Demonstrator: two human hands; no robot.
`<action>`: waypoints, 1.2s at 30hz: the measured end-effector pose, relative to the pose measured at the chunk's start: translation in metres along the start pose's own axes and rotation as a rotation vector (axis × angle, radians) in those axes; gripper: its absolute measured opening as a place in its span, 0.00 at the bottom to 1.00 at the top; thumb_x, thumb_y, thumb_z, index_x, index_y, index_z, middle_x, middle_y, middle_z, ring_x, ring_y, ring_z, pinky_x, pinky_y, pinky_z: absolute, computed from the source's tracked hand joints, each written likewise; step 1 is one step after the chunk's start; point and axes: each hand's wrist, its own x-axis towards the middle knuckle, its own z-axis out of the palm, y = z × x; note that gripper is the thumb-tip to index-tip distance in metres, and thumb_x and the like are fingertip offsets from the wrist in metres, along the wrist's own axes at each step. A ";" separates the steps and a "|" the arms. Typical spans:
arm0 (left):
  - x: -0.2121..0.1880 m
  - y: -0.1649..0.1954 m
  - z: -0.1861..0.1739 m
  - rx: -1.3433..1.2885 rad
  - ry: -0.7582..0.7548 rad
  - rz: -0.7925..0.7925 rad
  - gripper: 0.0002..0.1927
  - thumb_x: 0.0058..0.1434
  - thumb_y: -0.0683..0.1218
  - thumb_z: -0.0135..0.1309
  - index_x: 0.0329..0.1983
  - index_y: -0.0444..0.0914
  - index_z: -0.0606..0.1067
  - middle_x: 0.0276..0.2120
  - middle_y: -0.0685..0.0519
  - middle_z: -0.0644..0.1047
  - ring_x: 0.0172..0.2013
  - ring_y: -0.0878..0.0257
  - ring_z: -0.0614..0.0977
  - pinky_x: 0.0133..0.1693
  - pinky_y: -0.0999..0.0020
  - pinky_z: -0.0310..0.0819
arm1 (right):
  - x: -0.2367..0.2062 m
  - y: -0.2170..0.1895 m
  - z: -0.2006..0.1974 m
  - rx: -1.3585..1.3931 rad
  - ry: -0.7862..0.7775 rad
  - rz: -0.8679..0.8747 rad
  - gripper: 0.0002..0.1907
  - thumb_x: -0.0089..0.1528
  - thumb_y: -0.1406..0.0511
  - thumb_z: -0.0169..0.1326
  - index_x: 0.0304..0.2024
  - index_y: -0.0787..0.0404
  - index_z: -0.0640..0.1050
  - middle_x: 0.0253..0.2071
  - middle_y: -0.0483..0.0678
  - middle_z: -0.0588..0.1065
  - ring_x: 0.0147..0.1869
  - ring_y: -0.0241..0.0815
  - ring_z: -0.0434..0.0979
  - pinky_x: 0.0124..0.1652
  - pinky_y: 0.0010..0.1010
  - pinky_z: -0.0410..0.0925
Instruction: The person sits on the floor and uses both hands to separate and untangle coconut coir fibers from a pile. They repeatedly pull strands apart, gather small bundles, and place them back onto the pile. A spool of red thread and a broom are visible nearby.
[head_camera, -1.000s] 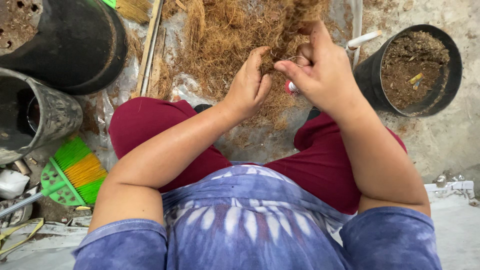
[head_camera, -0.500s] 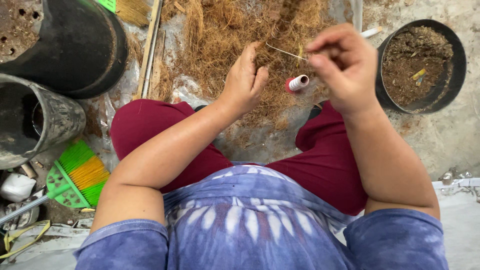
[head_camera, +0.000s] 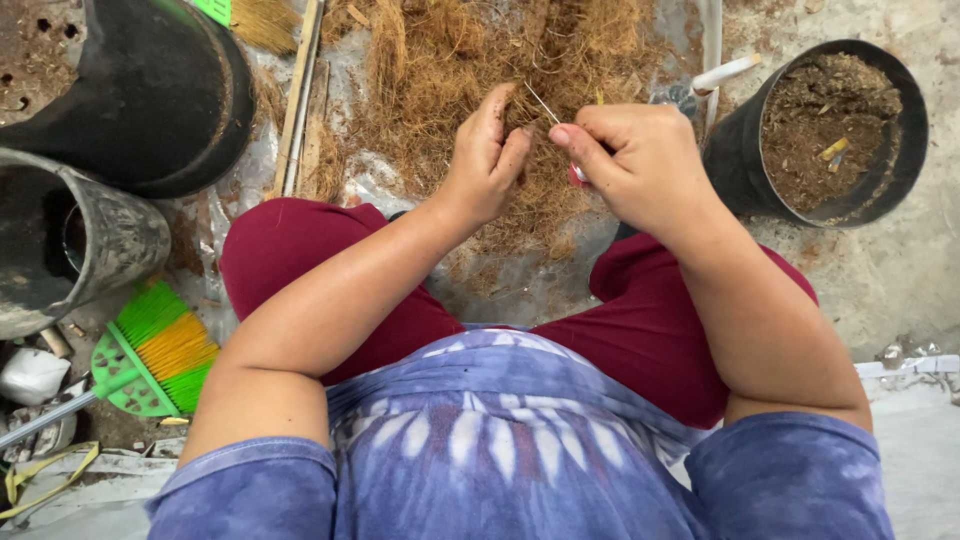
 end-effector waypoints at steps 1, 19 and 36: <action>0.000 0.000 0.000 -0.041 0.006 -0.003 0.17 0.72 0.42 0.45 0.62 0.33 0.66 0.32 0.53 0.75 0.30 0.67 0.76 0.34 0.69 0.73 | 0.000 0.003 0.000 0.001 0.000 -0.014 0.18 0.71 0.60 0.57 0.28 0.62 0.78 0.22 0.46 0.74 0.23 0.39 0.73 0.26 0.32 0.63; 0.005 -0.003 -0.009 -1.348 -0.943 -0.543 0.22 0.66 0.54 0.34 0.39 0.34 0.73 0.19 0.54 0.69 0.18 0.65 0.69 0.21 0.68 0.68 | 0.030 0.027 0.001 0.826 -0.408 0.106 0.20 0.56 0.62 0.67 0.48 0.61 0.79 0.43 0.39 0.79 0.45 0.28 0.78 0.42 0.22 0.71; -0.005 0.005 0.006 -0.327 -0.106 -0.141 0.14 0.78 0.50 0.47 0.55 0.36 0.73 0.29 0.59 0.72 0.27 0.72 0.70 0.29 0.75 0.66 | 0.018 0.049 0.033 0.613 0.100 -0.017 0.21 0.71 0.58 0.62 0.55 0.67 0.72 0.44 0.42 0.76 0.46 0.30 0.74 0.47 0.22 0.69</action>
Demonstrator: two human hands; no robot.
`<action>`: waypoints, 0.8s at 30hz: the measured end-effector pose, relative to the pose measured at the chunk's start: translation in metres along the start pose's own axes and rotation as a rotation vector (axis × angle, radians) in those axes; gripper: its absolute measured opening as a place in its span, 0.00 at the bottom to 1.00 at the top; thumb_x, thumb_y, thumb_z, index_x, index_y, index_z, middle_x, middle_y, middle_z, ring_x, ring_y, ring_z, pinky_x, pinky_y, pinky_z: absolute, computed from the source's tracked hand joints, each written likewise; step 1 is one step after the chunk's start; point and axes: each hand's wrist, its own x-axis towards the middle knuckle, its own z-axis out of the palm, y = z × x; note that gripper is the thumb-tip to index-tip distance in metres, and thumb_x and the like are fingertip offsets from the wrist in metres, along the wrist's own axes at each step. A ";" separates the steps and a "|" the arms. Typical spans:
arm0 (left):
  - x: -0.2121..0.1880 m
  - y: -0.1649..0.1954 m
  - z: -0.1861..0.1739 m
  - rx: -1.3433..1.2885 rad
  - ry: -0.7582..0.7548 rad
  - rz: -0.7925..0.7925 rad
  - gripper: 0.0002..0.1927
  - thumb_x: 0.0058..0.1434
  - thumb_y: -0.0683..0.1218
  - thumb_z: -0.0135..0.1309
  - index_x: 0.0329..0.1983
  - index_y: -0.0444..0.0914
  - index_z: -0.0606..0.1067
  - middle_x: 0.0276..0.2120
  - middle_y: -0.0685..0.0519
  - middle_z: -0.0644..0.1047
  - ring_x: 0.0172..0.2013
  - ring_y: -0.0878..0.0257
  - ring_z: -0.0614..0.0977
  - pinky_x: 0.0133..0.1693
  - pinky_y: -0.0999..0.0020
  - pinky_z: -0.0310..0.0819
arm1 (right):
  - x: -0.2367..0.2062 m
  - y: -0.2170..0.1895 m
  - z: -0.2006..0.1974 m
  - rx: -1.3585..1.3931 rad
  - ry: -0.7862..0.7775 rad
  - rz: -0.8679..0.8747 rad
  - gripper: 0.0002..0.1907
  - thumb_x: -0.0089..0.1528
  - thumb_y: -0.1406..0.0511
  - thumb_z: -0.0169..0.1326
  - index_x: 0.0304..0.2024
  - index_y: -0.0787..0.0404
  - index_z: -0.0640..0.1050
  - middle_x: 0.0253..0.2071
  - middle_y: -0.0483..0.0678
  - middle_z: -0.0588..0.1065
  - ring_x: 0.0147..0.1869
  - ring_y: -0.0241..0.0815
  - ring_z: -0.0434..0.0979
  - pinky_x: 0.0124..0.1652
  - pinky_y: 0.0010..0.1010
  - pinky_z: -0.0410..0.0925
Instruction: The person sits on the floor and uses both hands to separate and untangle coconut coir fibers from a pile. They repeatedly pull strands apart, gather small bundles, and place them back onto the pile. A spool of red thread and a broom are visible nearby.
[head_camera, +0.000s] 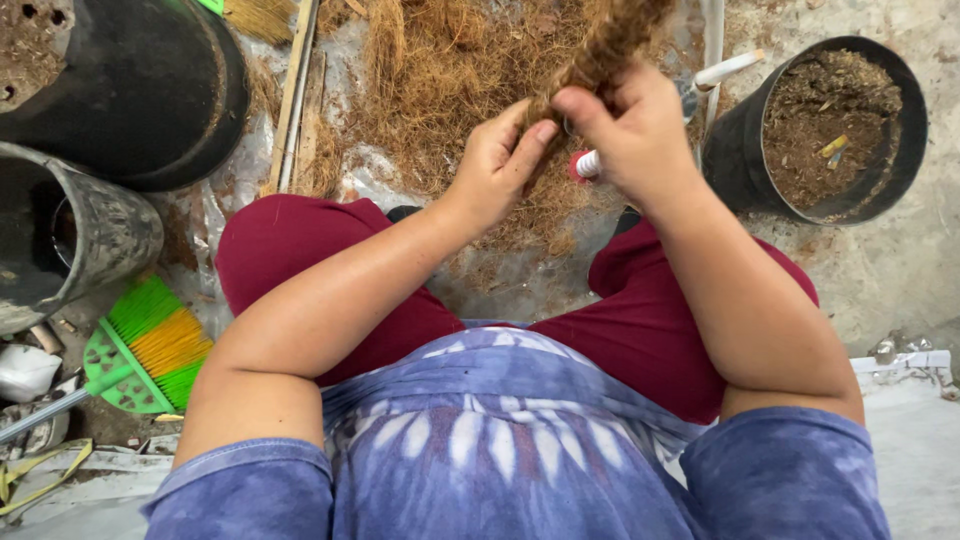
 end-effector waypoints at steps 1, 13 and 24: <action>0.000 -0.001 -0.002 0.036 0.006 0.010 0.12 0.79 0.49 0.47 0.54 0.35 0.74 0.28 0.60 0.72 0.27 0.73 0.70 0.29 0.76 0.65 | -0.001 -0.004 -0.001 0.142 -0.006 0.002 0.23 0.70 0.57 0.60 0.58 0.66 0.70 0.48 0.40 0.76 0.50 0.29 0.76 0.52 0.21 0.71; 0.001 -0.002 -0.004 -0.009 0.094 -0.007 0.11 0.73 0.43 0.49 0.53 0.34 0.74 0.29 0.63 0.71 0.27 0.76 0.67 0.28 0.77 0.61 | -0.013 -0.034 -0.012 -0.457 -0.054 0.126 0.19 0.66 0.59 0.63 0.53 0.65 0.76 0.25 0.39 0.68 0.28 0.27 0.65 0.28 0.22 0.62; 0.009 0.002 -0.015 -0.336 -0.130 -0.190 0.19 0.73 0.58 0.45 0.40 0.37 0.70 0.22 0.57 0.70 0.18 0.70 0.68 0.20 0.74 0.64 | 0.004 -0.022 -0.016 -0.159 -0.212 0.338 0.16 0.70 0.60 0.58 0.32 0.65 0.78 0.27 0.44 0.75 0.30 0.30 0.74 0.30 0.24 0.68</action>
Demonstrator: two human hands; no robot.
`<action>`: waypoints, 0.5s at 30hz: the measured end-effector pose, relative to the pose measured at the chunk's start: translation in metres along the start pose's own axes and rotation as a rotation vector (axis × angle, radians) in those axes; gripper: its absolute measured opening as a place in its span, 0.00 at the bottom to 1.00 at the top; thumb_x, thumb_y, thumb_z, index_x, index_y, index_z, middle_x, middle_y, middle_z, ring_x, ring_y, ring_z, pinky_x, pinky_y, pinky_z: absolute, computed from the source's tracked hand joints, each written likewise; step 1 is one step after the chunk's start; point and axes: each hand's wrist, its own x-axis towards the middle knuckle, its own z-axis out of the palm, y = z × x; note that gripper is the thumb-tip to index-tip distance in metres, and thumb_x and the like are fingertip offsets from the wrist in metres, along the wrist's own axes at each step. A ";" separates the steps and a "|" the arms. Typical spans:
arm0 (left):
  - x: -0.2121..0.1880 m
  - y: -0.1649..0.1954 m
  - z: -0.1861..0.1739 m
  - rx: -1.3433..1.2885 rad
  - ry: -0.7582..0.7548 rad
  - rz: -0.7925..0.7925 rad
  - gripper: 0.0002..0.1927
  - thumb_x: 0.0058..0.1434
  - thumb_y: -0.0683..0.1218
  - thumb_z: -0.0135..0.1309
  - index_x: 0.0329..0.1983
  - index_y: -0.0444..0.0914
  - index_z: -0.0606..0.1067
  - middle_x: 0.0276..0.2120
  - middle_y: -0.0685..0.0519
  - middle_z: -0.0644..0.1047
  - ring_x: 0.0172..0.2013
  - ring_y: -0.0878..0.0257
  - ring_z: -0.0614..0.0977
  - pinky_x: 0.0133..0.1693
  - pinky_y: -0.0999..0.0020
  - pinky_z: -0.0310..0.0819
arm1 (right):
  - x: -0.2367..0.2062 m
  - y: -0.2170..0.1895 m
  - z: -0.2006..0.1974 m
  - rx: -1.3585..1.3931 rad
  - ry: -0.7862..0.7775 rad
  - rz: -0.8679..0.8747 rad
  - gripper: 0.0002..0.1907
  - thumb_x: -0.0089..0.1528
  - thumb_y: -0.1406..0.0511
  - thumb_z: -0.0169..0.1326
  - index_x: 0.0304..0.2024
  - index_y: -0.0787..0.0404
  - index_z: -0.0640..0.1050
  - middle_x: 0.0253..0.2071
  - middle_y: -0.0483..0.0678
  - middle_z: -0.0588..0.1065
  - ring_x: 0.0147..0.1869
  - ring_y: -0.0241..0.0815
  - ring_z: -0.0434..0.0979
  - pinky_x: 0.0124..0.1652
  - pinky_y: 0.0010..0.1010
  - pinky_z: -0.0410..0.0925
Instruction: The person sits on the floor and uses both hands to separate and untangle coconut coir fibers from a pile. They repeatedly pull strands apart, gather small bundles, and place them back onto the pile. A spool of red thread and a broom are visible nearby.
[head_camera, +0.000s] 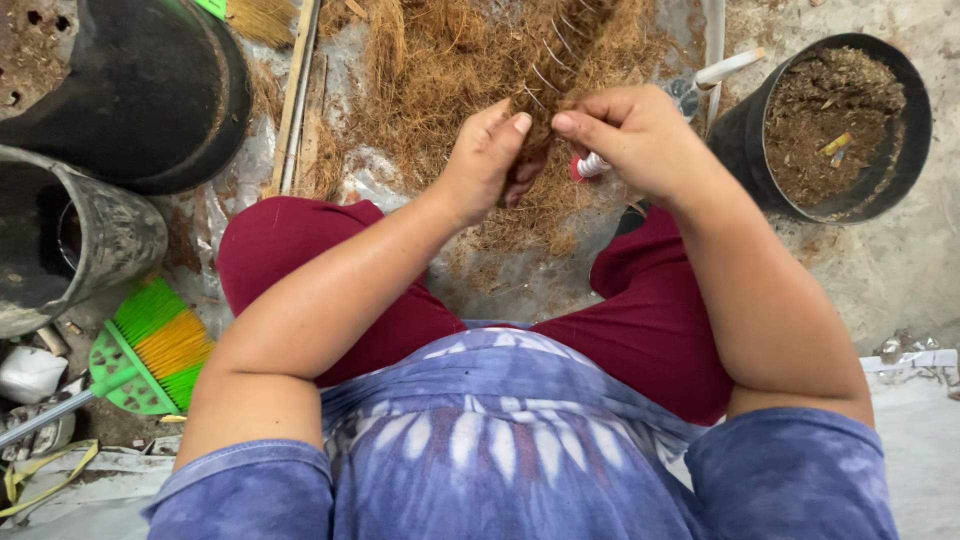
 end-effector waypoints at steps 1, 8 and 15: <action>0.000 0.003 -0.004 -0.011 -0.061 -0.046 0.22 0.72 0.61 0.43 0.39 0.37 0.70 0.21 0.56 0.70 0.16 0.69 0.69 0.19 0.73 0.65 | 0.002 0.000 -0.001 0.030 -0.027 0.001 0.15 0.69 0.61 0.60 0.33 0.66 0.77 0.28 0.44 0.75 0.31 0.30 0.76 0.29 0.25 0.69; -0.002 0.007 -0.011 -0.377 -0.475 -0.302 0.31 0.71 0.67 0.37 0.31 0.36 0.71 0.18 0.55 0.66 0.13 0.66 0.65 0.17 0.71 0.61 | 0.000 -0.005 0.006 0.333 -0.166 -0.088 0.28 0.60 0.67 0.65 0.62 0.62 0.73 0.44 0.41 0.78 0.37 0.25 0.72 0.35 0.19 0.66; 0.000 0.005 0.006 -0.166 -0.119 -0.119 0.32 0.71 0.69 0.35 0.49 0.36 0.69 0.21 0.52 0.72 0.18 0.65 0.71 0.24 0.70 0.70 | 0.008 0.016 0.019 0.357 0.002 -0.247 0.20 0.66 0.67 0.65 0.56 0.64 0.71 0.46 0.44 0.78 0.43 0.27 0.76 0.42 0.21 0.69</action>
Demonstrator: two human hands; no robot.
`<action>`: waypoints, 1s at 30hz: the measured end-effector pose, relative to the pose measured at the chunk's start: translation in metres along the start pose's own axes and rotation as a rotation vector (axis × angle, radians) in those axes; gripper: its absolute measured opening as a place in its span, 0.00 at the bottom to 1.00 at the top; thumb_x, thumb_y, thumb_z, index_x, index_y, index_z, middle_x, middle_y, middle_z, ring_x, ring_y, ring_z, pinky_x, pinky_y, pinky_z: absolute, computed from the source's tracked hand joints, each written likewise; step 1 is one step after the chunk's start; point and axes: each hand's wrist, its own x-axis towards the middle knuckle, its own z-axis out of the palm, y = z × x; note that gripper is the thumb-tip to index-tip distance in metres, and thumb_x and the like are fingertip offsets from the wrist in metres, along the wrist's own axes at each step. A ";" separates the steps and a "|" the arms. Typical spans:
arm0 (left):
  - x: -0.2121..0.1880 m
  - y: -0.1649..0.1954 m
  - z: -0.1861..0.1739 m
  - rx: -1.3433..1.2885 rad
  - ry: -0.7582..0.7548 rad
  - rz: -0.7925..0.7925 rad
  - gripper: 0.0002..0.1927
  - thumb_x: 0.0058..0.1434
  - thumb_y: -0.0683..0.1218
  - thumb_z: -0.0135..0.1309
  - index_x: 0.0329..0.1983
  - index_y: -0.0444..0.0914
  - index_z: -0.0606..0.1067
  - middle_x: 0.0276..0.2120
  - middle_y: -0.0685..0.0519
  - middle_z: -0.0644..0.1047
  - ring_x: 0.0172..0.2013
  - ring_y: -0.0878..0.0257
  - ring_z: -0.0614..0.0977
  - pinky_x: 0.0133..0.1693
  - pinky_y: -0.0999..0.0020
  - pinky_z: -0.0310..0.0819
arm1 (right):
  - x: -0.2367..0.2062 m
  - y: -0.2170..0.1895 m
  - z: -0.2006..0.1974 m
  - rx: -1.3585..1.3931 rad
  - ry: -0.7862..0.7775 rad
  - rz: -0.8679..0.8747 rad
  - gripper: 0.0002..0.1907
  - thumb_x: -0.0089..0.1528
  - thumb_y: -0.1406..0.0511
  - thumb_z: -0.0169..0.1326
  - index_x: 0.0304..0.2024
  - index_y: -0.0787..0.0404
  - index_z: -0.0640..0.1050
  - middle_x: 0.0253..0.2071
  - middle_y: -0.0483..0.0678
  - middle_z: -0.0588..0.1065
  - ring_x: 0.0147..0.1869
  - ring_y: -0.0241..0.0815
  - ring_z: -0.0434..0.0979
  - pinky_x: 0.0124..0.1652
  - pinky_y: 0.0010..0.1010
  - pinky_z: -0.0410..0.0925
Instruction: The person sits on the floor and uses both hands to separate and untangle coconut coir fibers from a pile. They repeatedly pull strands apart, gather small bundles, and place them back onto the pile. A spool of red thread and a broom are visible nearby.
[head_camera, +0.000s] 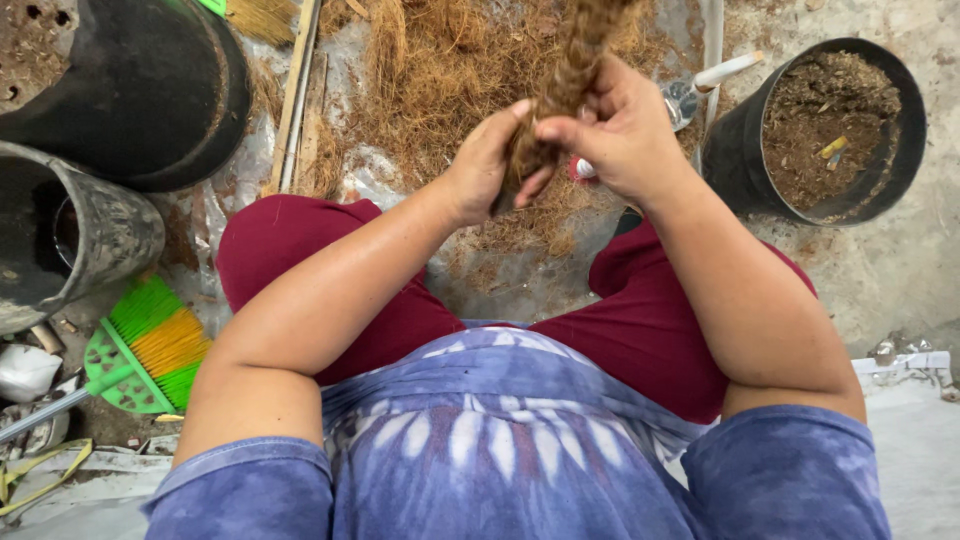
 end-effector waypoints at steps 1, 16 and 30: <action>0.001 0.000 0.002 0.073 0.105 0.035 0.31 0.69 0.68 0.35 0.53 0.37 0.68 0.22 0.52 0.73 0.19 0.66 0.73 0.24 0.70 0.72 | 0.002 0.003 0.000 0.049 0.006 -0.062 0.20 0.69 0.67 0.64 0.58 0.64 0.71 0.48 0.43 0.78 0.48 0.27 0.77 0.47 0.20 0.71; -0.003 0.001 0.002 0.481 0.366 0.431 0.20 0.80 0.56 0.35 0.54 0.37 0.70 0.28 0.56 0.74 0.22 0.70 0.75 0.23 0.74 0.73 | -0.011 -0.009 -0.002 0.007 0.174 0.028 0.14 0.74 0.67 0.58 0.57 0.65 0.69 0.27 0.36 0.65 0.28 0.24 0.59 0.33 0.19 0.53; -0.004 0.006 0.002 0.309 0.371 0.408 0.17 0.79 0.55 0.39 0.48 0.36 0.68 0.28 0.53 0.74 0.22 0.68 0.73 0.22 0.74 0.68 | -0.015 -0.070 0.016 -0.597 -0.061 -0.531 0.07 0.63 0.66 0.60 0.33 0.64 0.78 0.44 0.60 0.71 0.44 0.47 0.69 0.44 0.32 0.66</action>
